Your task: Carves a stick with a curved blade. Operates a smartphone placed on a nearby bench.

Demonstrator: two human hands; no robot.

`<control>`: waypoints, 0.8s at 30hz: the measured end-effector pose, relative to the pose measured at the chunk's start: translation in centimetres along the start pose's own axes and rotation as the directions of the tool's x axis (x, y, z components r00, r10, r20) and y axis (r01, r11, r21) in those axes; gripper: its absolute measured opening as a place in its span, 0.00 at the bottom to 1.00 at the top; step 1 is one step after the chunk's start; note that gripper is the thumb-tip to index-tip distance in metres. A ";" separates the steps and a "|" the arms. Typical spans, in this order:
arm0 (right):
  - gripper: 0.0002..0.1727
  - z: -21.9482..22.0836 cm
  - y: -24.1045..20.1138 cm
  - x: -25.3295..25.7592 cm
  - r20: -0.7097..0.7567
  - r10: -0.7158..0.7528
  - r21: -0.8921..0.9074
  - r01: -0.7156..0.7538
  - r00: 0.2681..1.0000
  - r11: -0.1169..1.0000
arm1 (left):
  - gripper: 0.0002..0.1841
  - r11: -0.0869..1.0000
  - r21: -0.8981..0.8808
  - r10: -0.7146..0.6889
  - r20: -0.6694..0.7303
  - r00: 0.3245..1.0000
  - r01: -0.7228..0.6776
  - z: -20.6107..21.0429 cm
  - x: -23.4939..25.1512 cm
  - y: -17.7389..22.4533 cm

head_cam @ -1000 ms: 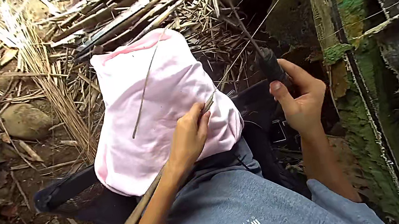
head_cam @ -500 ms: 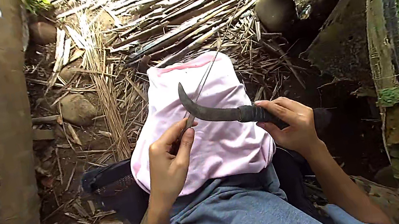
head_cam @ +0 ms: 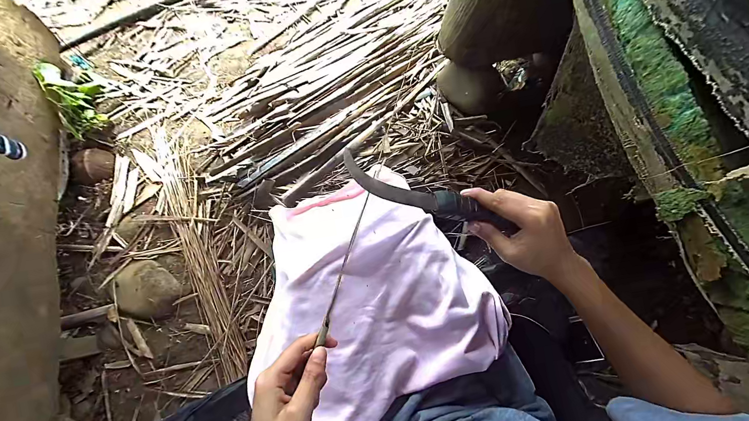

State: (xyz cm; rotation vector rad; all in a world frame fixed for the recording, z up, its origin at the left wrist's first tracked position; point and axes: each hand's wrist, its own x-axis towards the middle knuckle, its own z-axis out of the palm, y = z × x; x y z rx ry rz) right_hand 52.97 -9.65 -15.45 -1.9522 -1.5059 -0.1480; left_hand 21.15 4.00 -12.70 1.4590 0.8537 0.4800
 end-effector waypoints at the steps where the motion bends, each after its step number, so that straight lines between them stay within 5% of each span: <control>1: 0.24 0.1 0.0 -0.2 0.039 0.010 -0.009 -0.010 0.999 1.000 | 0.13 0.999 0.003 -0.053 0.000 0.999 0.053 0.0 -0.2 -0.3; 6: 0.22 2.1 -0.7 -3.5 0.239 -0.038 0.045 0.028 0.970 0.999 | 0.13 0.977 0.014 -0.213 -0.031 0.977 0.213 2.6 0.3 -2.5; 17: 0.22 1.8 0.9 -3.9 0.214 0.137 -0.017 -0.137 0.967 0.990 | 0.14 0.923 0.374 -0.090 -0.024 0.996 0.092 6.5 3.9 -2.0; 24: 0.23 1.7 0.2 -3.9 0.199 0.133 -0.056 -0.124 0.971 0.991 | 0.14 0.917 0.394 -0.058 -0.014 0.998 0.059 5.4 3.2 -2.4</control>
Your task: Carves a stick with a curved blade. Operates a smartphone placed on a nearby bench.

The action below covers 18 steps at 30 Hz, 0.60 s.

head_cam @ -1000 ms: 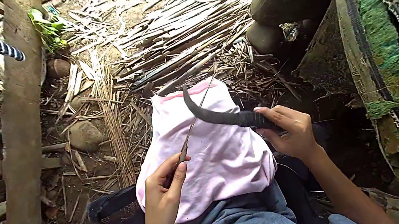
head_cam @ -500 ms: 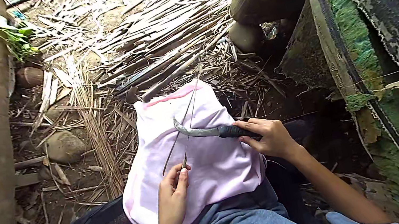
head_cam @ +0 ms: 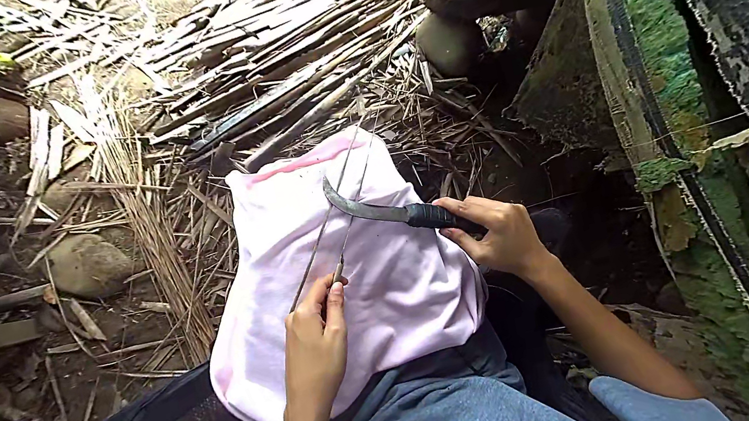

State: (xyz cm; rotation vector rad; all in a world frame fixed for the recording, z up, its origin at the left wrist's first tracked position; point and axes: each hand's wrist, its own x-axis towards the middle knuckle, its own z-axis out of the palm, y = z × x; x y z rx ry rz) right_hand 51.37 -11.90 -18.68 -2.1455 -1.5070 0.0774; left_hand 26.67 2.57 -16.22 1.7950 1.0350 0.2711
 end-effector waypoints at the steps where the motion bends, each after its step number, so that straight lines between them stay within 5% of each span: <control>1: 0.23 0.0 -0.1 0.0 -0.010 -0.007 -0.018 0.007 1.000 1.000 | 0.14 1.000 0.005 0.001 -0.001 1.000 -0.001 -0.1 -0.1 -0.1; 18: 0.23 0.8 -0.1 -0.5 -0.066 0.008 -0.054 -0.012 0.998 0.998 | 0.15 0.972 -0.213 -0.080 0.101 0.992 0.100 -1.3 -0.9 -1.4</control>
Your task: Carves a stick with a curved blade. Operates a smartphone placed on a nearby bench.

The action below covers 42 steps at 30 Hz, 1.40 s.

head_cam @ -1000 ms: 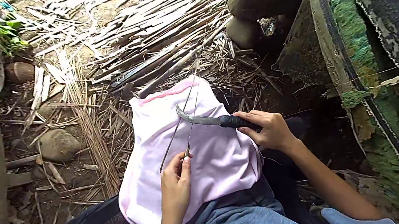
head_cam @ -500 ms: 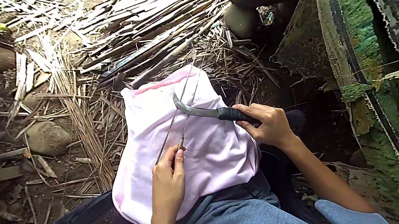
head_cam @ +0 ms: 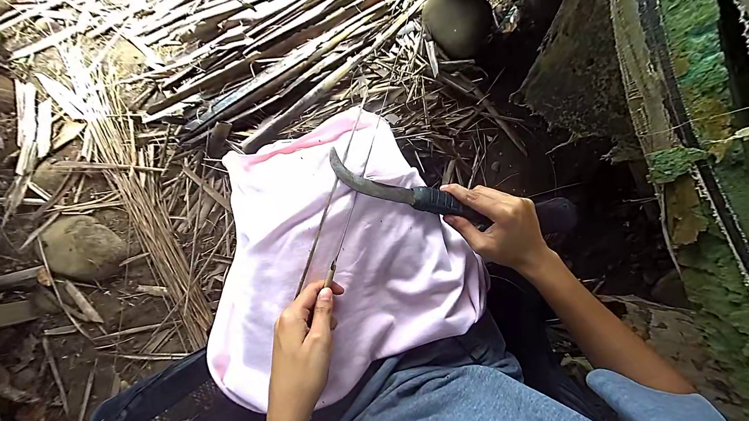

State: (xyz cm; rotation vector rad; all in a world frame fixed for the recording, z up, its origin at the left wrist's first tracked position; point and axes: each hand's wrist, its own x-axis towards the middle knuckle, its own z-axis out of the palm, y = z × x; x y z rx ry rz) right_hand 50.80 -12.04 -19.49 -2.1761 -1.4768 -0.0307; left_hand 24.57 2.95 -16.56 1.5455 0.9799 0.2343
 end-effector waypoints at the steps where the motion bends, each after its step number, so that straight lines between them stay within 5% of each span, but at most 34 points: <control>1: 0.23 -0.1 -0.1 0.0 0.003 0.008 0.009 -0.008 1.000 1.000 | 0.15 1.000 0.000 0.003 -0.007 1.000 -0.003 -0.1 -0.1 0.0; 5: 0.22 -0.9 -1.5 0.0 0.047 0.133 0.300 -0.141 0.990 0.943 | 0.14 0.993 0.105 0.048 -0.025 0.999 -0.045 0.9 0.1 1.2; 9: 0.16 -0.8 -4.0 1.4 0.234 0.175 0.767 -0.292 0.956 0.571 | 0.14 0.973 0.190 0.127 0.051 0.991 -0.135 3.3 1.6 3.2; 11: 0.18 -0.6 -4.5 2.3 0.281 0.098 0.850 -0.295 0.955 0.437 | 0.13 0.963 0.207 0.154 0.095 0.983 -0.171 4.2 2.1 3.6; 15: 0.11 -0.5 -4.8 4.7 0.265 0.174 0.907 -0.307 0.948 0.290 | 0.18 0.975 0.181 0.084 0.237 0.968 -0.128 3.0 1.4 2.5; 20: 0.14 -1.9 -3.4 7.8 0.077 0.225 0.844 -0.184 0.971 0.505 | 0.13 0.997 -0.028 0.071 0.361 0.930 -0.066 -3.2 -1.4 -1.9; 23: 0.20 -2.7 -3.6 7.4 -0.104 0.167 0.601 -0.072 0.980 0.796 | 0.13 0.993 -0.097 0.076 0.039 0.996 -0.072 -4.8 -2.5 -3.4; 25: 0.22 -3.3 -4.0 5.7 -0.091 0.029 0.451 0.016 0.995 0.892 | 0.15 0.995 -0.074 0.051 -0.167 0.985 -0.064 -4.6 -2.5 -3.2; 27: 0.22 -2.9 -4.1 3.7 -0.040 -0.131 0.371 0.137 0.991 0.918 | 0.17 0.998 -0.037 0.043 -0.270 0.962 -0.055 -3.8 -2.3 -2.6; 30: 0.22 -1.4 -4.8 1.1 0.030 -0.234 0.325 0.212 0.972 0.922 | 0.17 0.994 -0.083 0.052 -0.243 0.969 -0.074 -2.6 -1.8 -0.9; 38: 0.21 -0.2 -4.7 -0.6 -0.026 -0.200 0.316 0.197 0.980 0.928 | 0.15 0.982 -0.002 0.185 -0.176 0.967 -0.188 -1.0 -1.3 2.3; 42: 0.21 0.0 -4.7 -0.8 -0.069 -0.205 0.359 0.216 0.976 0.908 | 0.15 0.971 -0.114 0.187 -0.171 0.967 -0.208 -0.6 -1.1 3.0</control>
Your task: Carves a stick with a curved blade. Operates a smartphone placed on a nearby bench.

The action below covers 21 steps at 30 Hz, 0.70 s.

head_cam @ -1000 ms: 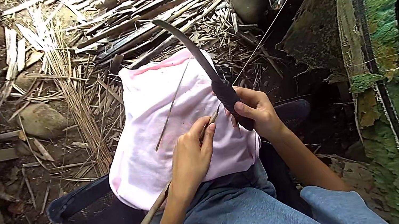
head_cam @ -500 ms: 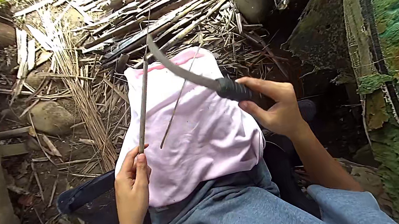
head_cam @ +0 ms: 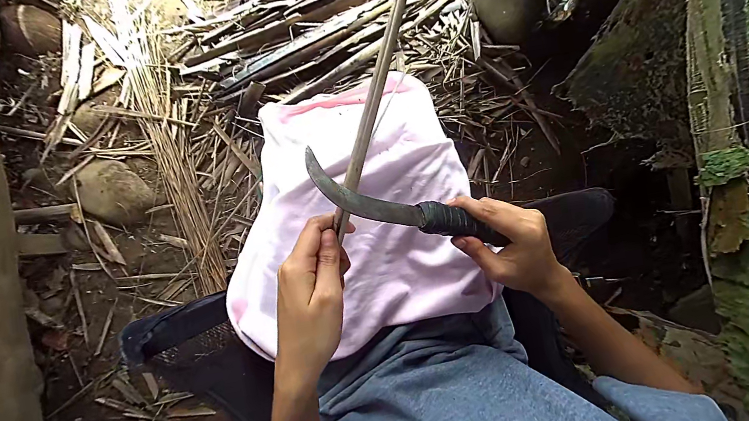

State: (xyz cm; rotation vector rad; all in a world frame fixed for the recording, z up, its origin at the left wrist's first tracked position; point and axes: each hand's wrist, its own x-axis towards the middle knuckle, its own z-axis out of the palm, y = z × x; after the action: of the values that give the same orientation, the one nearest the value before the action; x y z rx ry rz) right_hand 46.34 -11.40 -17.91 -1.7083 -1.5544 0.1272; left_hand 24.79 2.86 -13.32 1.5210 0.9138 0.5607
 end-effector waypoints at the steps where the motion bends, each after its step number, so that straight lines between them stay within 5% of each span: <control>1: 0.21 -0.2 0.0 -0.1 0.008 -0.009 0.023 0.009 1.000 1.000 | 0.15 0.999 -0.042 -0.001 -0.003 1.000 0.001 0.0 0.1 0.1; 7: 0.21 -0.3 -1.0 -1.2 0.040 0.103 0.135 -0.107 0.994 0.985 | 0.10 0.990 -0.141 -0.002 0.118 0.993 0.019 0.2 0.3 0.6; 10: 0.21 0.2 -0.7 -1.1 0.016 0.262 0.091 -0.262 0.965 0.961 | 0.28 0.985 0.133 -0.145 0.268 0.952 0.112 0.1 0.1 -1.0; 15: 0.22 -0.1 0.1 -1.4 0.050 0.279 0.067 -0.282 0.959 0.957 | 0.15 0.945 0.315 -0.105 0.025 0.994 0.092 1.2 -1.2 -2.8; 21: 0.22 -0.2 0.3 -2.5 0.097 0.159 0.055 -0.165 0.983 0.985 | 0.18 0.890 0.451 0.128 -0.096 0.987 -0.071 1.9 -0.5 -1.7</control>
State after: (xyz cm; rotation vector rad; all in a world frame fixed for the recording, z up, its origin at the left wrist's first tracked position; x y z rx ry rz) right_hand 46.12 -13.62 -19.00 -1.7994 -1.4595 0.3391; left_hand 25.67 1.28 -15.20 1.9746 1.1182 0.5462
